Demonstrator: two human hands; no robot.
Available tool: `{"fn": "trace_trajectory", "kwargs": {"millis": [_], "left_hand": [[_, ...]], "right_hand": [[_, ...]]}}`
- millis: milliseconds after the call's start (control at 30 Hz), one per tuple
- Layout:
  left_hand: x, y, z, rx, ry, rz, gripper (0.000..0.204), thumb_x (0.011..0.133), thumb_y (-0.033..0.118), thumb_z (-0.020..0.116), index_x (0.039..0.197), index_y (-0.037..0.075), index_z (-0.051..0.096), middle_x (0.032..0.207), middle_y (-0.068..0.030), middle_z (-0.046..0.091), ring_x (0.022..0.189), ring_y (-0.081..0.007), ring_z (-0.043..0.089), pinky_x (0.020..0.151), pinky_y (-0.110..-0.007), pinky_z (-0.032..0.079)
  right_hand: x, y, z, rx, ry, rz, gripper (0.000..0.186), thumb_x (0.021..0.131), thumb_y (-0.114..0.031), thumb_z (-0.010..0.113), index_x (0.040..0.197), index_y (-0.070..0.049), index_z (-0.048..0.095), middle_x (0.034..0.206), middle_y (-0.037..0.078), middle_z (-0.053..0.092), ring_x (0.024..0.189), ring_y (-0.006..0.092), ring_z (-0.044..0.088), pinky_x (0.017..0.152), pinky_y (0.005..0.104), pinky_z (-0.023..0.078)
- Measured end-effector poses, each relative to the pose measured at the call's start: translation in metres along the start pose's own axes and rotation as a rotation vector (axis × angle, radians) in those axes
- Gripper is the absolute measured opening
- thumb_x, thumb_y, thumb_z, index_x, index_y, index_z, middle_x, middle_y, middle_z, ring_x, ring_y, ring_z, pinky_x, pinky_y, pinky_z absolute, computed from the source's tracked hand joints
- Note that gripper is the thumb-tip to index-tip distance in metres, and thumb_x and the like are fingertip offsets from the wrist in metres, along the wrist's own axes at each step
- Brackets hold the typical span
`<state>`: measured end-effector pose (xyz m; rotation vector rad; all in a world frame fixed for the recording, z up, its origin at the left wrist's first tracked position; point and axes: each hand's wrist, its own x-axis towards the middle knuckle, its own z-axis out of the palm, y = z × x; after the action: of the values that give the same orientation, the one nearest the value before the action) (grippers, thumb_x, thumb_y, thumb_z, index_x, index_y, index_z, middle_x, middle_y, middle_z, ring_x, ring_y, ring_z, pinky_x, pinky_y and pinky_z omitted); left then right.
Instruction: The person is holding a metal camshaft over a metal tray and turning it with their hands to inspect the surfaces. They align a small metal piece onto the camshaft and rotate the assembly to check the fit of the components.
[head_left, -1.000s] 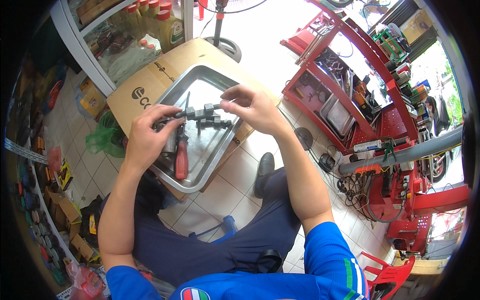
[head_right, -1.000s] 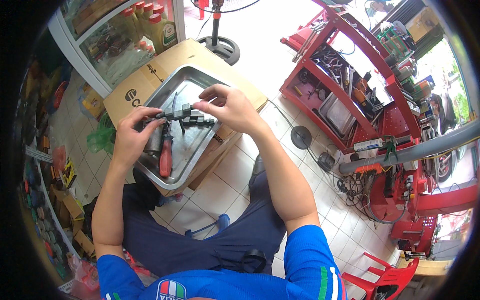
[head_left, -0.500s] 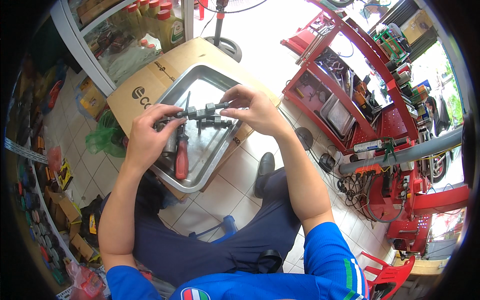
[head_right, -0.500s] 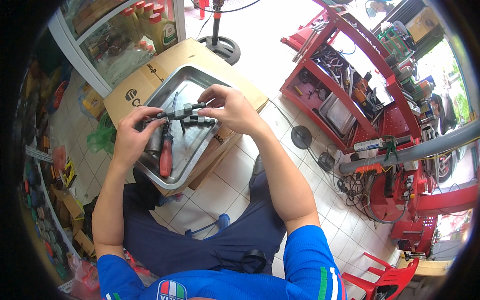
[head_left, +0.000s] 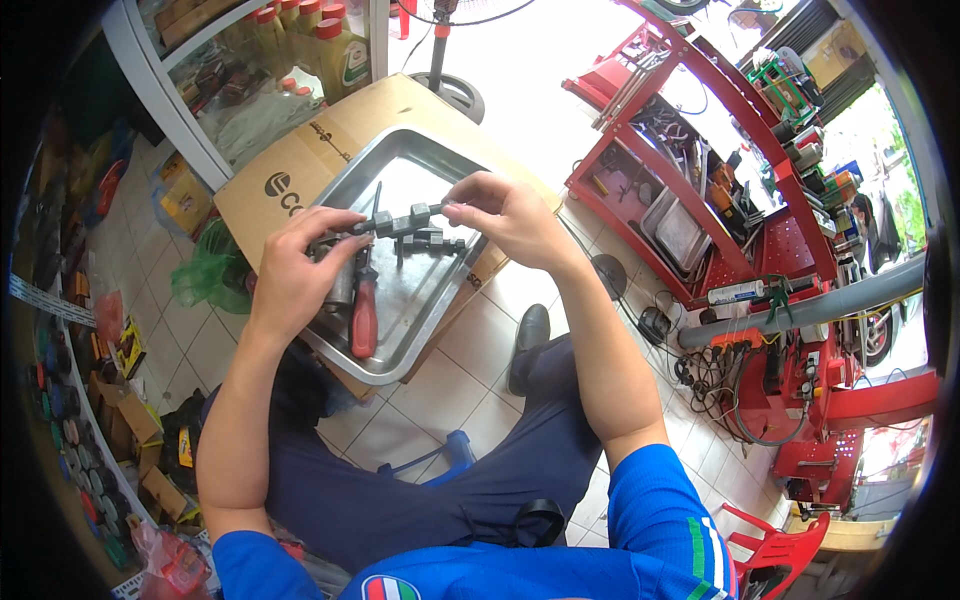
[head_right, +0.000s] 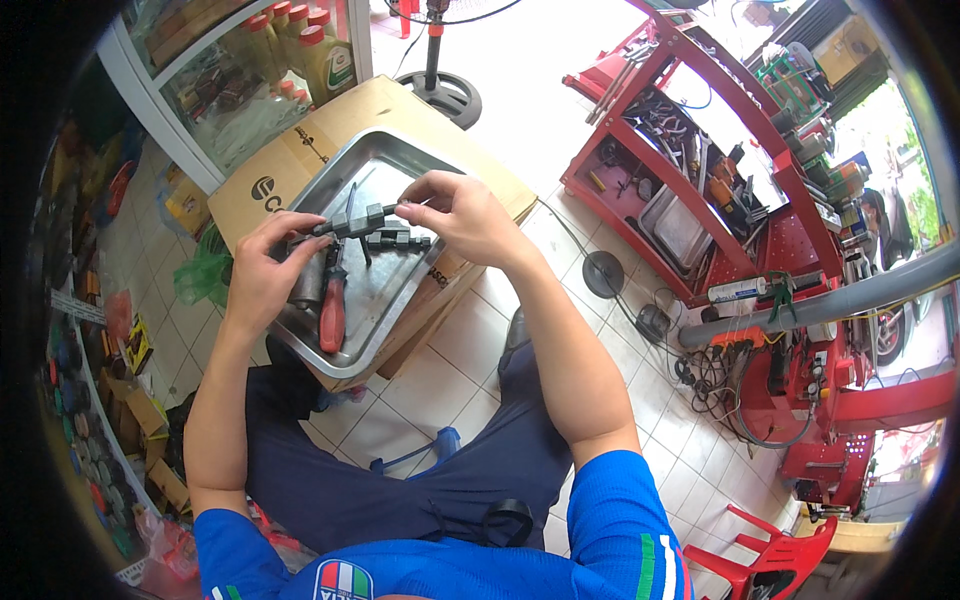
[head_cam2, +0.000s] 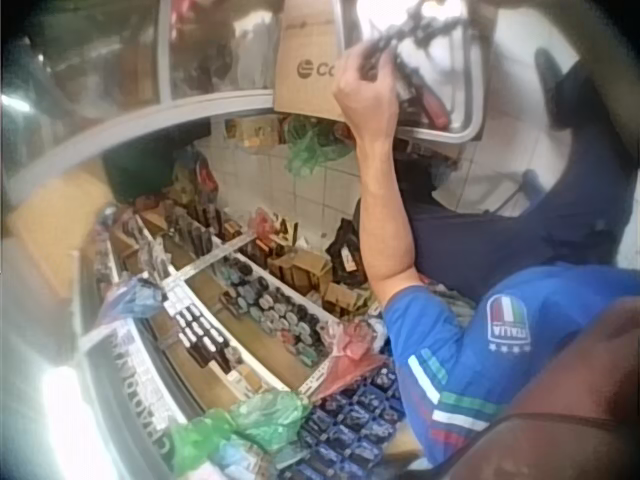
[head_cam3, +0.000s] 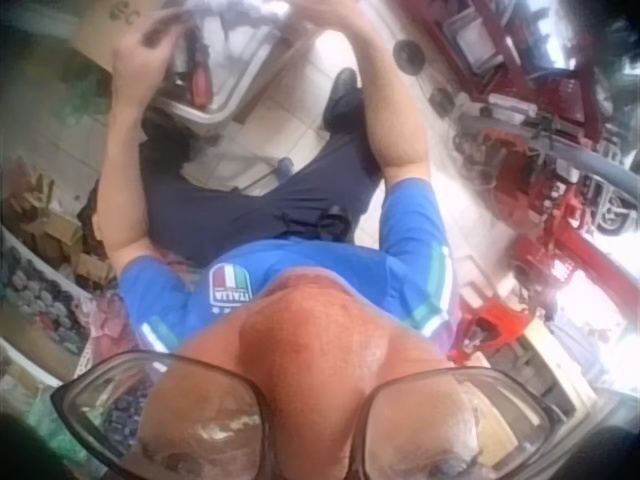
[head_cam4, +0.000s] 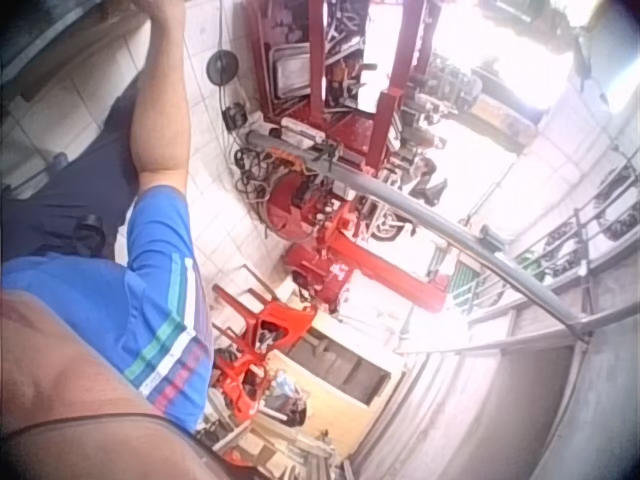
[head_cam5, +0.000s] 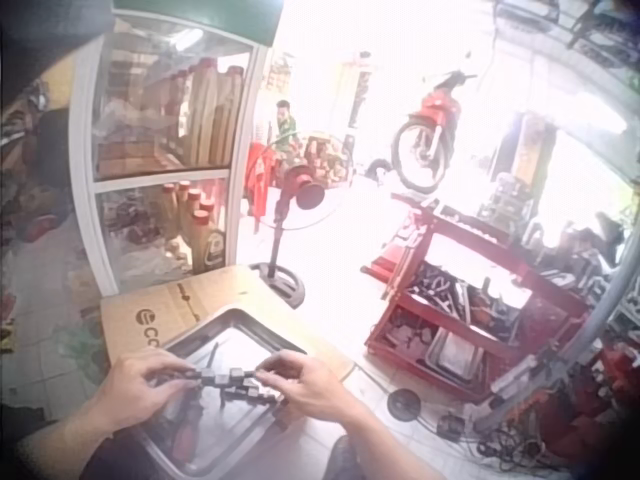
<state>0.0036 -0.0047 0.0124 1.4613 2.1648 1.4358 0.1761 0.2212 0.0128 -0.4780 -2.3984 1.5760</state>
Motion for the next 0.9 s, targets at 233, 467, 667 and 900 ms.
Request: {"fn": "trace_trajectory", "kwargs": {"millis": [233, 467, 667, 900], "left_hand": [[0.000, -0.001, 0.001, -0.001, 0.003, 0.005, 0.021, 0.087, 0.005, 0.078, 0.107, 0.001, 0.076, 0.103, -0.0073, 0.075, 0.093, -0.0181, 0.066, 0.086, -0.030, 0.050], [0.000, 0.001, 0.002, -0.006, 0.008, 0.007, 0.020, 0.087, 0.005, 0.078, 0.107, 0.001, 0.076, 0.101, -0.0069, 0.074, 0.092, -0.0180, 0.065, 0.086, -0.030, 0.050], [0.001, 0.002, 0.000, 0.011, 0.001, -0.004, 0.021, 0.087, 0.007, 0.079, 0.107, 0.001, 0.076, 0.100, -0.0096, 0.074, 0.093, -0.0208, 0.068, 0.085, -0.032, 0.053], [0.000, 0.001, 0.001, -0.005, 0.006, -0.006, 0.021, 0.086, 0.006, 0.078, 0.107, 0.001, 0.076, 0.100, -0.0078, 0.074, 0.092, -0.0189, 0.065, 0.086, -0.031, 0.051]], "right_hand": [[-0.001, 0.002, -0.001, 0.007, 0.049, -0.036, 0.037, 0.100, -0.030, 0.074, 0.120, 0.000, 0.068, 0.109, 0.009, 0.071, 0.104, 0.0168, 0.070, 0.092, 0.0310, 0.055], [0.004, 0.004, 0.003, -0.070, -0.007, 0.086, 0.040, 0.099, -0.036, 0.073, 0.115, 0.002, 0.072, 0.096, 0.007, 0.073, 0.088, 0.0140, 0.068, 0.079, 0.0307, 0.053], [0.000, 0.006, 0.001, 0.033, 0.033, -0.040, 0.034, 0.096, -0.029, 0.078, 0.112, 0.001, 0.071, 0.099, 0.008, 0.074, 0.098, 0.0158, 0.071, 0.087, 0.0317, 0.055], [0.002, 0.009, 0.007, 0.060, 0.069, -0.045, 0.041, 0.099, -0.038, 0.073, 0.111, 0.001, 0.072, 0.096, 0.008, 0.074, 0.093, 0.0147, 0.069, 0.085, 0.0307, 0.054]]}}
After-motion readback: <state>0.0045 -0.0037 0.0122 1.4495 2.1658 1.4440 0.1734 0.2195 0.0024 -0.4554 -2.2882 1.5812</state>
